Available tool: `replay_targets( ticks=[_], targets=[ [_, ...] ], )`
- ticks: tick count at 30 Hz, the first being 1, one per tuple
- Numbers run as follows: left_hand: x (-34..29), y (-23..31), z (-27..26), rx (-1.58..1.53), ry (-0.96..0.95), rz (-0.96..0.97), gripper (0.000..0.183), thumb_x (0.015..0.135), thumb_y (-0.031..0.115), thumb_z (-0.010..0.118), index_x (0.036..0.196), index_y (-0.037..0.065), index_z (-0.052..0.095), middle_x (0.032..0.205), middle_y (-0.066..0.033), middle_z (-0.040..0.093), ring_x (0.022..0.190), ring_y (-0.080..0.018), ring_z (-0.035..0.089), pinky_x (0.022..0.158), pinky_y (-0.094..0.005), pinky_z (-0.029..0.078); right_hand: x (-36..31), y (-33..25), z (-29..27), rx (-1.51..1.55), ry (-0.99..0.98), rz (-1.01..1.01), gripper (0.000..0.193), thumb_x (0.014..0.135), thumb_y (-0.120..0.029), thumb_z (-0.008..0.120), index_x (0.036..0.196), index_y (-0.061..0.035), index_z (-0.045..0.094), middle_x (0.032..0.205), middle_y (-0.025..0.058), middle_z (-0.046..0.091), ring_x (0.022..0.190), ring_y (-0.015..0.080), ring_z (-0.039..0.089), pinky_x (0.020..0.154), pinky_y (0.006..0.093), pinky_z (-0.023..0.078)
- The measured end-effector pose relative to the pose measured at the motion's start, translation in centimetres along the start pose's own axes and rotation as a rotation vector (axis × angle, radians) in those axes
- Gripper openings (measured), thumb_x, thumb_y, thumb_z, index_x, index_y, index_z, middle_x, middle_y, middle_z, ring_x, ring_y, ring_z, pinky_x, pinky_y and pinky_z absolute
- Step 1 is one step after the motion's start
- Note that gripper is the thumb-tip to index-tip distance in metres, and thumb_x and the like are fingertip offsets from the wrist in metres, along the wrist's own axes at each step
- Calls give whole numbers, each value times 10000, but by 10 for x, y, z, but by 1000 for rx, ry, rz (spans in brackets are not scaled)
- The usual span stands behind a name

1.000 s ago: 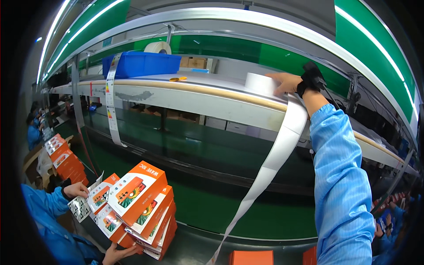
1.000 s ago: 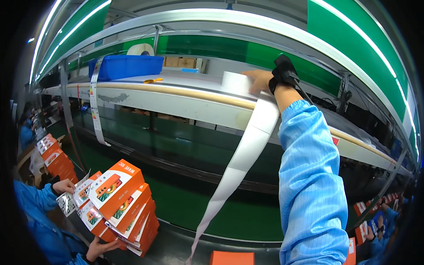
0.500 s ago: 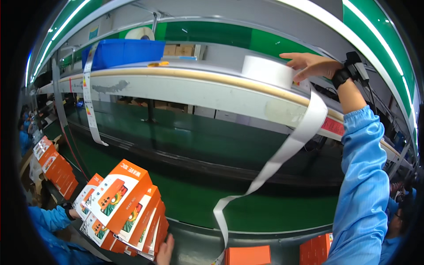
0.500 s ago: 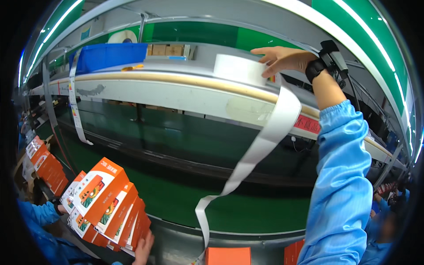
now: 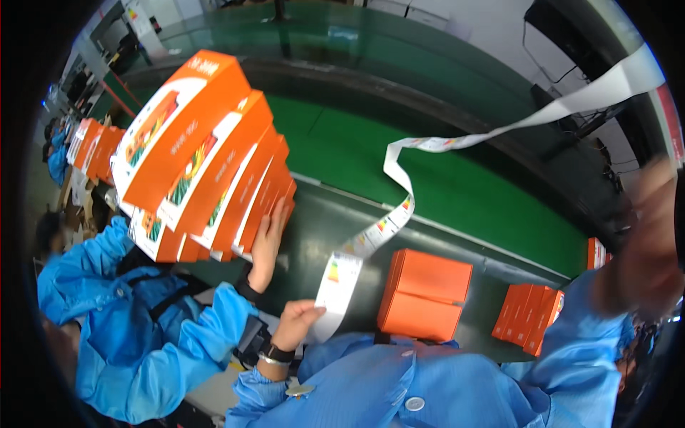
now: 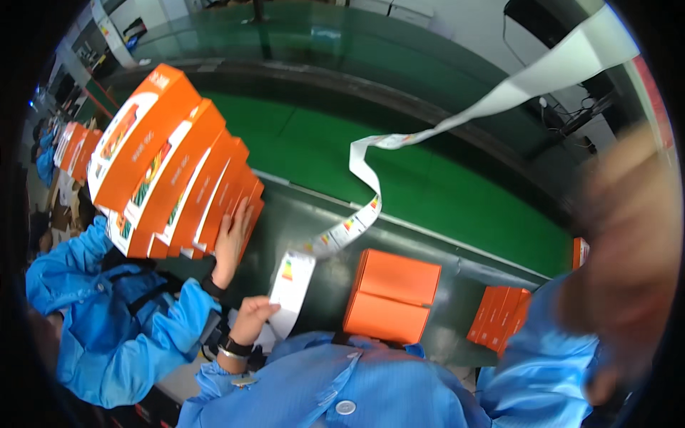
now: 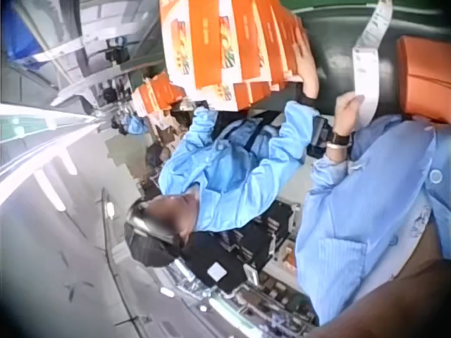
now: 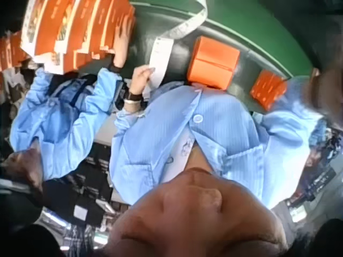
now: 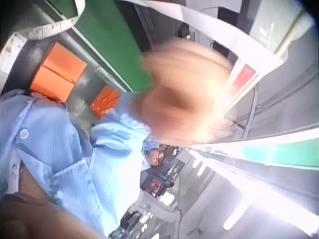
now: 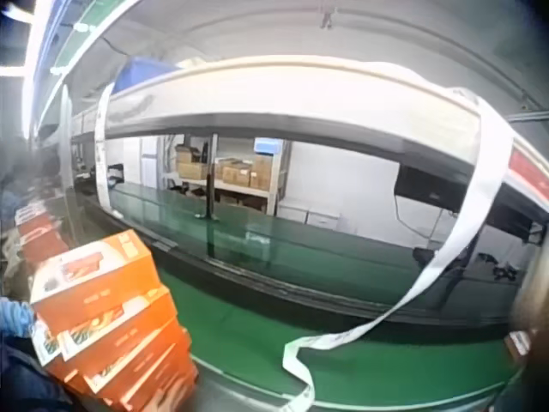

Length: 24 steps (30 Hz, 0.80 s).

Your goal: Peeling energy labels from a roll and applying them to the back of orange product boxes on a factory assembly line.

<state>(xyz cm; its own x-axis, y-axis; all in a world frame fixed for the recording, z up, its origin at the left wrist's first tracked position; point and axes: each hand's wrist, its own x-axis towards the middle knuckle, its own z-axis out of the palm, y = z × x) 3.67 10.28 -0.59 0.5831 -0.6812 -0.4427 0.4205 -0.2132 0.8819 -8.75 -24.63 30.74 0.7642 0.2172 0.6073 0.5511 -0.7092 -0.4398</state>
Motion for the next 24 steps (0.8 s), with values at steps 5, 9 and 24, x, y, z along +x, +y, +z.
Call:
replay_targets(
  ticks=[5,9,24],
  targets=[
    [-6,37,9,114,-63,156,221,879,155,559,963,-35,634,809,-12,639,740,-48,524,668,-211,433,-126,39,243,933,-384,1068,464,904,-428,442,1033,-8,590,962,115,629,927,222,582,777,333,450],
    [-29,37,13,252,-62,162,220,888,147,540,986,-31,624,816,-41,647,742,-56,541,666,-220,444,-117,37,307,1656,339,1139,451,934,-381,399,1210,-34,480,1169,96,550,1060,188,530,889,337,418],
    [-78,-3,-24,288,-59,194,344,836,117,573,1146,-28,545,1017,-123,630,959,-133,569,832,-287,432,-57,19,349,1395,197,922,214,888,-145,539,1030,2,602,948,47,639,846,97,587,771,249,469]
  ],
)
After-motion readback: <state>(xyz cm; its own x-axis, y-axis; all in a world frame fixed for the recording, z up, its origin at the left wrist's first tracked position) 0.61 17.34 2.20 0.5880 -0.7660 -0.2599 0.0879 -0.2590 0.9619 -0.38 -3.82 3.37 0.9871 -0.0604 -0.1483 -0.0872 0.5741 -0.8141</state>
